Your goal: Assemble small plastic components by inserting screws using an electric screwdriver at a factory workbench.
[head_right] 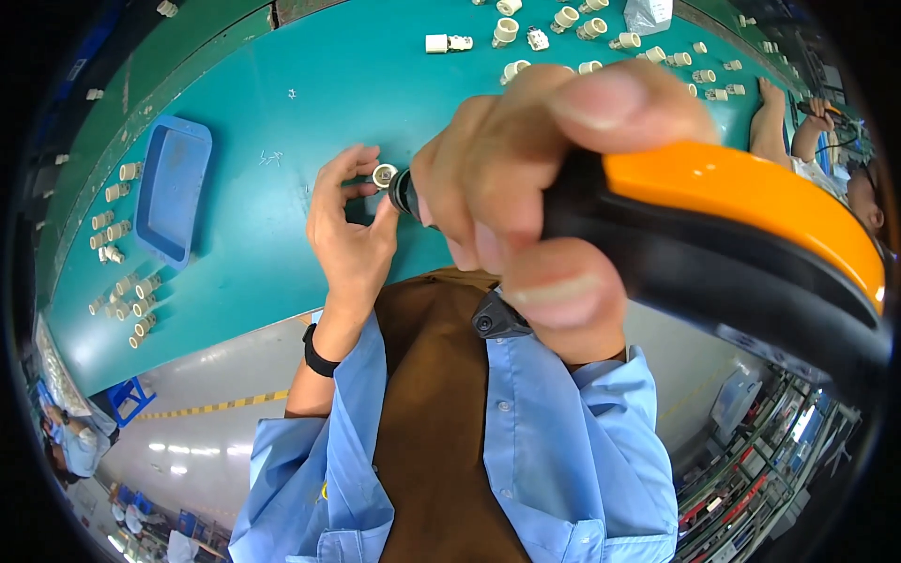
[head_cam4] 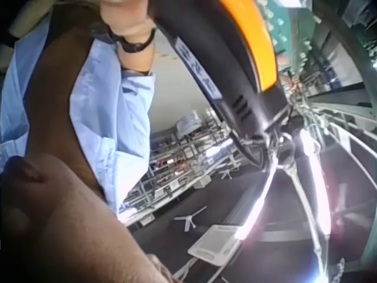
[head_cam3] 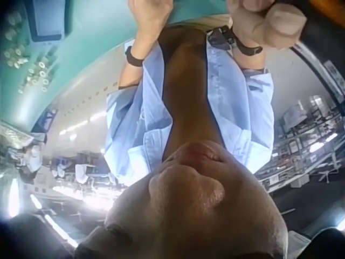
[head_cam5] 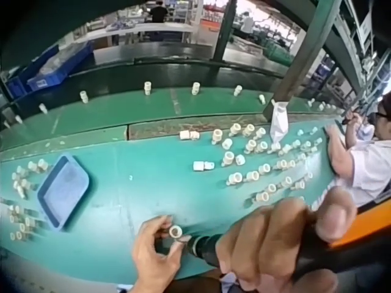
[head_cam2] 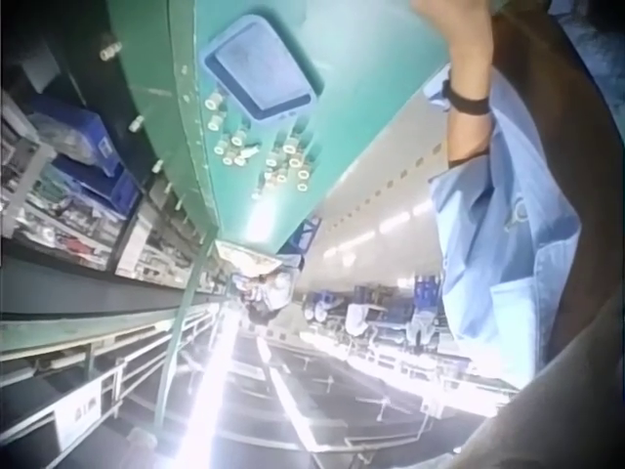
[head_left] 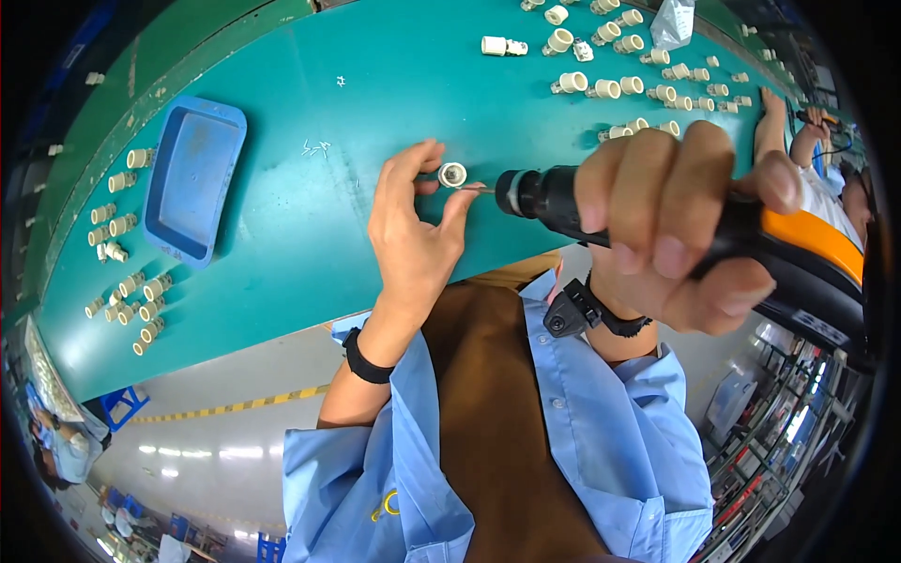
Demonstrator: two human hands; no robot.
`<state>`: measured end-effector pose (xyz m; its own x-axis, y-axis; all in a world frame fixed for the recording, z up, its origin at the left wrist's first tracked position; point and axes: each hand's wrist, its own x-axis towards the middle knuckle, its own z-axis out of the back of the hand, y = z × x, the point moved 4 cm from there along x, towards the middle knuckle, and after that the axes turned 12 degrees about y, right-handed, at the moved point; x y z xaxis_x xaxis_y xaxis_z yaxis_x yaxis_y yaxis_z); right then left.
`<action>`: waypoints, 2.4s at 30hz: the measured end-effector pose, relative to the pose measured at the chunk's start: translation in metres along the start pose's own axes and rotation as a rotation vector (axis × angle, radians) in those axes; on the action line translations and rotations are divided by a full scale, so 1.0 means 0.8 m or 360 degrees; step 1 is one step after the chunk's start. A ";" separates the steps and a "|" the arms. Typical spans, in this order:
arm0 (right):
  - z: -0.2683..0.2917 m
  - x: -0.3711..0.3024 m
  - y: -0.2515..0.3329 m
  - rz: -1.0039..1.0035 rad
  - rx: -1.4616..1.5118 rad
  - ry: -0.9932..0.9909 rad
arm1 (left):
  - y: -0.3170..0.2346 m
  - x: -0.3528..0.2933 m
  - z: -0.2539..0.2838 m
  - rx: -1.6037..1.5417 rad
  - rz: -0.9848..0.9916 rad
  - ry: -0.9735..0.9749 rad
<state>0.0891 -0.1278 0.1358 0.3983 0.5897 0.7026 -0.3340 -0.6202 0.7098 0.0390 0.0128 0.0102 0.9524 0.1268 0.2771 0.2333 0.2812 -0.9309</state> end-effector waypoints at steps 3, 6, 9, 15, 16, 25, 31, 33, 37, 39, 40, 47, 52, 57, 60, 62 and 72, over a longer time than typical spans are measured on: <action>0.001 0.003 0.009 -0.0036 -0.0038 0.0059 | 0.004 0.000 -0.001 0.0090 -0.0046 0.0091; -0.008 0.001 -0.009 -0.0161 -0.0223 -0.0264 | 0.005 -0.001 0.003 0.0112 -0.0010 0.0104; -0.009 0.003 -0.019 -0.0202 -0.0243 -0.0303 | 0.000 0.002 0.003 0.0198 -0.0066 0.0096; -0.006 0.007 -0.035 -0.0339 -0.0282 -0.0397 | 0.001 0.002 0.001 0.0306 -0.0067 0.0148; -0.007 0.007 -0.037 -0.0361 -0.0286 -0.0410 | 0.000 0.002 0.001 0.0295 -0.0053 0.0157; -0.010 0.013 -0.055 -0.0344 -0.0334 -0.0327 | -0.002 0.000 0.003 0.0250 -0.0063 0.0122; -0.014 0.019 -0.067 -0.0339 -0.0536 -0.0376 | -0.003 0.004 0.006 0.0255 -0.0124 0.0032; -0.017 0.024 -0.068 -0.0401 -0.0600 -0.0475 | -0.006 0.003 0.008 0.0284 -0.0108 0.0043; -0.023 0.024 -0.067 -0.0327 -0.0793 -0.0420 | -0.008 0.006 0.005 0.0292 -0.0134 0.0064; -0.027 0.026 -0.048 -0.0270 -0.0694 -0.0471 | -0.004 0.003 0.002 0.0297 -0.0176 0.0086; -0.026 0.027 -0.037 -0.0247 -0.0554 -0.0504 | 0.003 0.002 0.001 0.0252 -0.0120 0.0084; 0.005 0.013 0.085 0.0337 -0.0191 -0.0676 | -0.029 0.014 0.025 -0.0123 0.0234 0.0410; 0.030 -0.047 0.097 0.0095 0.0011 -0.0590 | -0.096 0.137 0.060 0.0314 -0.0110 0.0461; 0.049 -0.078 0.087 -0.0013 0.0014 -0.0740 | -0.016 0.333 0.034 0.0609 0.0119 0.0300; 0.066 -0.084 0.088 0.0021 -0.0006 -0.0712 | 0.029 0.399 0.019 0.0950 0.0272 0.0228; 0.081 -0.093 0.092 0.0016 -0.0029 -0.0718 | 0.049 0.422 0.003 0.1263 0.0457 0.0079; 0.139 -0.083 0.094 0.0048 0.0231 -0.0243 | 0.043 0.486 -0.203 0.0843 -0.0393 0.0344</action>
<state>0.1323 -0.2708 0.1367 0.5186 0.4914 0.6997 -0.2256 -0.7107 0.6664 0.4490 -0.0828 0.0470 0.9138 -0.1821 0.3632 0.3758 0.7185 -0.5853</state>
